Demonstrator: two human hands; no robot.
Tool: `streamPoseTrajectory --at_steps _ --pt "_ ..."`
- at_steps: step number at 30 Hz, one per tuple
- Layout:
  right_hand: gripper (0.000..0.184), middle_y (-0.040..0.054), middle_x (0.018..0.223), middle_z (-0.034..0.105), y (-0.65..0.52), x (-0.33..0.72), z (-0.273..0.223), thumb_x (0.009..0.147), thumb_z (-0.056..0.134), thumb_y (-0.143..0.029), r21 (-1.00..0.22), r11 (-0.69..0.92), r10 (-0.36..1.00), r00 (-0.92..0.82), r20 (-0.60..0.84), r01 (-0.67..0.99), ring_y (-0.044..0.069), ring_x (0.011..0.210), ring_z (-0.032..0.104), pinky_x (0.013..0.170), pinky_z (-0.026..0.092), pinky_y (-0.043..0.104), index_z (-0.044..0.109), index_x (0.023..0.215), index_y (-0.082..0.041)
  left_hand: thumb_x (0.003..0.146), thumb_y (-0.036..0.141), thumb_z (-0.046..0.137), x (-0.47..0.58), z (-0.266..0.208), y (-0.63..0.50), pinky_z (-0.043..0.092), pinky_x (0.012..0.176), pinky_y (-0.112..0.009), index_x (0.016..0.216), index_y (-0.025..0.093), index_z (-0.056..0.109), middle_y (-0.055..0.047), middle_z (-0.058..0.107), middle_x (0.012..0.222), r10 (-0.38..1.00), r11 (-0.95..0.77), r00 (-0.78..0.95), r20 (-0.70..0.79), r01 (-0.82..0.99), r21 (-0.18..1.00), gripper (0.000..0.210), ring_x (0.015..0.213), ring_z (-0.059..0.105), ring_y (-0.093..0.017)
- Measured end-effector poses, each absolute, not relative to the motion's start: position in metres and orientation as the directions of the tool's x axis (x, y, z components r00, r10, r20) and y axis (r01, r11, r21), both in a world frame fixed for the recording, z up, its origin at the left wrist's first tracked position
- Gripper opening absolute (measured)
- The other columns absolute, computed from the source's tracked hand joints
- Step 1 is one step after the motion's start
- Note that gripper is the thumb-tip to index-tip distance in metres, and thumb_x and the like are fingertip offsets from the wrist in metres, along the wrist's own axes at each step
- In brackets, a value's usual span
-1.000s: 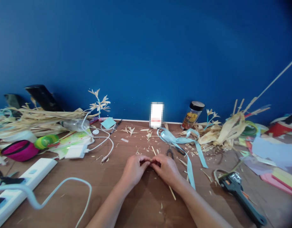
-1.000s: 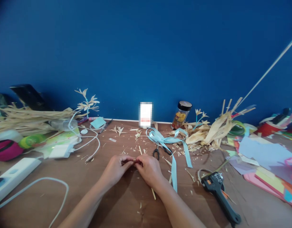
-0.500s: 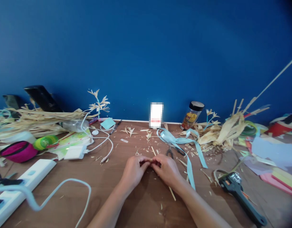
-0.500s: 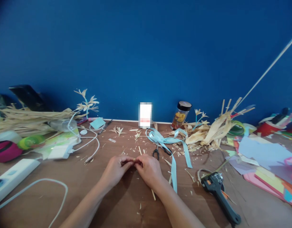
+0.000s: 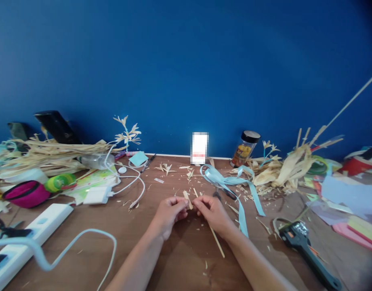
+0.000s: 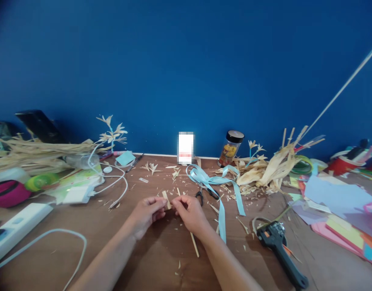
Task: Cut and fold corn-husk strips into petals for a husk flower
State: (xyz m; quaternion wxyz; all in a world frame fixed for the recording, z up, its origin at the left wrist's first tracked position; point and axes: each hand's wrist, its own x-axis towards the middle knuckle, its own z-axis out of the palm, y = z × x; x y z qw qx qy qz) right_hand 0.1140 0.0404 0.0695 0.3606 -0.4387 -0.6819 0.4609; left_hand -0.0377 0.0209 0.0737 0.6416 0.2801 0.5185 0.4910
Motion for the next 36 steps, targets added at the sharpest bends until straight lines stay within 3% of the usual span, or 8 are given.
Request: streamPoseTrajectory --at_steps 4,10,16,23,29,36 --pt "0.025 -0.0021 0.056 0.052 0.041 0.113 0.071 0.080 0.046 -0.035 -0.958 0.147 0.939 -0.339 0.057 0.245 0.011 0.053 0.049 0.051 0.036 0.021 0.059 0.071 -0.016 0.055 0.024 0.073 -0.040 0.075 0.021 0.046 0.051 -0.017 0.065 0.012 0.064 0.002 0.055 0.052 0.901 0.393 0.020 -0.433 -0.460 0.796 0.018 0.047 0.049 -0.004" --pt "0.029 -0.0021 0.054 0.051 0.038 0.111 0.070 0.084 0.041 -0.035 -0.941 0.199 0.923 -0.376 0.085 0.275 0.011 0.052 0.047 0.051 0.035 0.021 0.057 0.069 -0.016 0.058 0.020 0.072 -0.039 0.072 0.022 0.046 0.048 -0.016 0.067 0.011 0.064 0.002 0.055 0.051 0.895 0.394 0.013 -0.446 -0.490 0.777 0.015 0.046 0.049 -0.004" --pt "0.025 0.0022 0.070 0.060 0.032 0.108 0.072 0.084 0.041 -0.029 -0.805 0.405 0.892 -0.383 0.242 0.434 0.014 0.067 0.051 0.062 0.037 0.023 0.062 0.076 -0.018 0.058 0.019 0.072 -0.036 0.069 0.022 0.047 0.051 -0.016 0.067 0.010 0.065 -0.001 0.060 0.057 0.888 0.388 -0.014 -0.459 -0.512 0.766 0.015 0.049 0.052 -0.005" --pt "0.020 0.0020 0.072 0.059 0.031 0.107 0.071 0.083 0.041 -0.022 -0.760 0.417 0.895 -0.370 0.248 0.499 0.014 0.069 0.052 0.062 0.036 0.022 0.058 0.074 -0.018 0.057 0.022 0.073 -0.033 0.067 0.019 0.047 0.052 -0.015 0.066 0.011 0.065 0.000 0.058 0.058 0.909 0.358 -0.014 -0.418 -0.489 0.795 0.016 0.050 0.050 -0.004" --pt "0.019 -0.0021 0.059 0.051 0.031 0.106 0.072 0.081 0.043 -0.023 -0.841 0.335 0.919 -0.343 0.193 0.425 0.011 0.056 0.044 0.052 0.032 0.020 0.054 0.067 -0.017 0.057 0.024 0.072 -0.026 0.071 0.015 0.044 0.052 -0.015 0.068 0.012 0.066 -0.001 0.061 0.062 0.924 0.304 -0.074 -0.374 -0.449 0.840 0.017 0.052 0.052 -0.005" --pt "0.024 -0.0045 0.053 0.045 0.033 0.106 0.066 0.082 0.041 -0.029 -0.917 0.233 0.928 -0.357 0.110 0.323 0.009 0.050 0.038 0.047 0.028 0.018 0.053 0.067 -0.016 0.056 0.024 0.073 -0.021 0.066 0.016 0.045 0.055 -0.016 0.074 0.012 0.068 -0.002 0.065 0.064 0.944 0.199 -0.122 -0.306 -0.530 0.824 0.022 0.054 0.054 -0.006"
